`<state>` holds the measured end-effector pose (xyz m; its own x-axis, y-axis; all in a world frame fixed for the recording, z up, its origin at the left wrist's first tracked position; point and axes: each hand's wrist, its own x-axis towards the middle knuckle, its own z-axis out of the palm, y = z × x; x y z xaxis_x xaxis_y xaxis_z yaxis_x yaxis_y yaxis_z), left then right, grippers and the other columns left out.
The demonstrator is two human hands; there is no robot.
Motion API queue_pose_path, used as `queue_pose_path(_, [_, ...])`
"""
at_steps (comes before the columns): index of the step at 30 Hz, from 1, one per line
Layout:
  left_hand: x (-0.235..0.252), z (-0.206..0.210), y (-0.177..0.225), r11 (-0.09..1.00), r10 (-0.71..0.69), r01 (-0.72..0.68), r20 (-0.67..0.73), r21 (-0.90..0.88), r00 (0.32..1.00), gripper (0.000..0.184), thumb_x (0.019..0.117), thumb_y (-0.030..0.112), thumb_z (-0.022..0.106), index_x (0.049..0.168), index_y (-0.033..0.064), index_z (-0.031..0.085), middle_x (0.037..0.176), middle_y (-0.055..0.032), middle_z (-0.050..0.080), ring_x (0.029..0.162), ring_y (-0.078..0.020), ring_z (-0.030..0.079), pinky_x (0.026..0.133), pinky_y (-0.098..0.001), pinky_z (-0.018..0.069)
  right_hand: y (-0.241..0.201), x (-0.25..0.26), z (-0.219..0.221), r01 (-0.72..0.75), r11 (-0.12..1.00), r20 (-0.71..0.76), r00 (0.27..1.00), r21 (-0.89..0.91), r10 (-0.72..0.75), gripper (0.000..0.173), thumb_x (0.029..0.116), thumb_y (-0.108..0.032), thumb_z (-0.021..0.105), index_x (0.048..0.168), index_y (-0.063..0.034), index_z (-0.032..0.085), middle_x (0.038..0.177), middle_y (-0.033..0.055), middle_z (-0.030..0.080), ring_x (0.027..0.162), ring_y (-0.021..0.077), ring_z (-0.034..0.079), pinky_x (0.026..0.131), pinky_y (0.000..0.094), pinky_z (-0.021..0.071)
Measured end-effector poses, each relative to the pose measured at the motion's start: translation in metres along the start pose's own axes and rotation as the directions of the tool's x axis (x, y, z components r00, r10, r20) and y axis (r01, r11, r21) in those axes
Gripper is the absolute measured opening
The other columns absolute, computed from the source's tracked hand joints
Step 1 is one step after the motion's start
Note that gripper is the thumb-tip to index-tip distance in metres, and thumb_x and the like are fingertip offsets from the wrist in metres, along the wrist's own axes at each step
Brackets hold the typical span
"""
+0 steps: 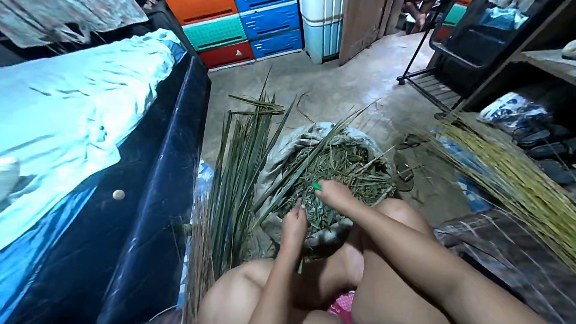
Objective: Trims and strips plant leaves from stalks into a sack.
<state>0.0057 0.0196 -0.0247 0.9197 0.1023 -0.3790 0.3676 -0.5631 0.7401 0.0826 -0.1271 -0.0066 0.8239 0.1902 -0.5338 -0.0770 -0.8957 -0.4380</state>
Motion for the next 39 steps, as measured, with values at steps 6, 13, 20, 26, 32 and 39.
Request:
queue_pose_path(6, [0.005, -0.005, -0.002, 0.998, -0.066, 0.066, -0.022, -0.014, 0.998, 0.04, 0.1106, 0.019, 0.036, 0.1, -0.0025, 0.068, 0.078, -0.0097, 0.065, 0.066, -0.0184, 0.059, 0.067, -0.0391, 0.0489, -0.013, -0.025, 0.025, 0.15, 0.986, 0.093, 0.985, -0.077, -0.142, 0.035, 0.1079, -0.028, 0.048, 0.123, 0.0001, 0.064, 0.119, 0.0248, 0.068, 0.114, 0.0427, 0.066, 0.093, 0.0631, 0.0507])
queue_pose_path(13, [-0.003, 0.0, 0.007, 0.999, -0.04, 0.04, 0.01, -0.026, 0.999, 0.043, 0.1139, 0.026, 0.035, 0.139, 0.002, 0.06, 0.073, -0.0054, 0.065, 0.056, -0.0132, 0.053, 0.059, -0.0328, 0.0458, 0.009, 0.013, -0.009, -0.045, 0.999, -0.034, 0.998, -0.026, 0.044, 0.039, 0.1093, -0.03, 0.046, 0.13, -0.0008, 0.062, 0.128, 0.0243, 0.066, 0.122, 0.0413, 0.063, 0.098, 0.0622, 0.0492])
queue_pose_path(20, [0.008, -0.005, -0.004, 0.997, -0.072, 0.071, -0.031, -0.03, 0.997, 0.04, 0.1114, 0.021, 0.036, 0.102, -0.0014, 0.068, 0.074, -0.0062, 0.065, 0.06, -0.014, 0.056, 0.06, -0.034, 0.047, -0.011, -0.027, 0.024, 0.161, 0.986, 0.15, 0.977, -0.034, -0.154, 0.035, 0.1084, -0.028, 0.048, 0.12, 0.0004, 0.065, 0.117, 0.0248, 0.068, 0.112, 0.0421, 0.066, 0.091, 0.0633, 0.05])
queue_pose_path(26, [-0.005, 0.0, 0.006, 1.0, -0.027, 0.027, 0.017, 0.006, 0.999, 0.043, 0.1137, 0.025, 0.036, 0.143, 0.0032, 0.058, 0.077, -0.0075, 0.067, 0.062, -0.0149, 0.058, 0.066, -0.0341, 0.0497, 0.008, 0.017, -0.004, -0.07, 0.996, -0.057, 0.996, -0.052, 0.067, 0.038, 0.1086, -0.026, 0.047, 0.132, -0.0009, 0.061, 0.132, 0.0243, 0.065, 0.125, 0.0419, 0.062, 0.099, 0.0625, 0.0487])
queue_pose_path(32, [0.004, -0.005, -0.003, 0.998, -0.061, 0.062, -0.058, 0.018, 0.996, 0.043, 0.1118, 0.022, 0.036, 0.097, -0.0038, 0.068, 0.078, -0.0106, 0.065, 0.071, -0.0203, 0.061, 0.073, -0.0418, 0.051, -0.011, -0.023, 0.02, 0.186, 0.98, 0.208, 0.958, 0.071, -0.197, 0.035, 0.1089, -0.027, 0.045, 0.115, 0.0011, 0.065, 0.108, 0.0238, 0.067, 0.103, 0.0398, 0.065, 0.087, 0.0609, 0.0492])
queue_pose_path(39, [-0.002, 0.002, 0.007, 0.999, -0.021, 0.021, 0.001, 0.044, 1.0, 0.043, 0.1136, 0.026, 0.036, 0.143, 0.0029, 0.058, 0.079, -0.0089, 0.068, 0.066, -0.0175, 0.06, 0.07, -0.0371, 0.0511, -0.002, 0.004, 0.006, -0.039, 0.993, -0.039, 0.999, -0.111, 0.035, 0.036, 0.1079, -0.024, 0.049, 0.132, -0.0007, 0.061, 0.13, 0.0256, 0.066, 0.122, 0.0454, 0.063, 0.096, 0.0645, 0.0503])
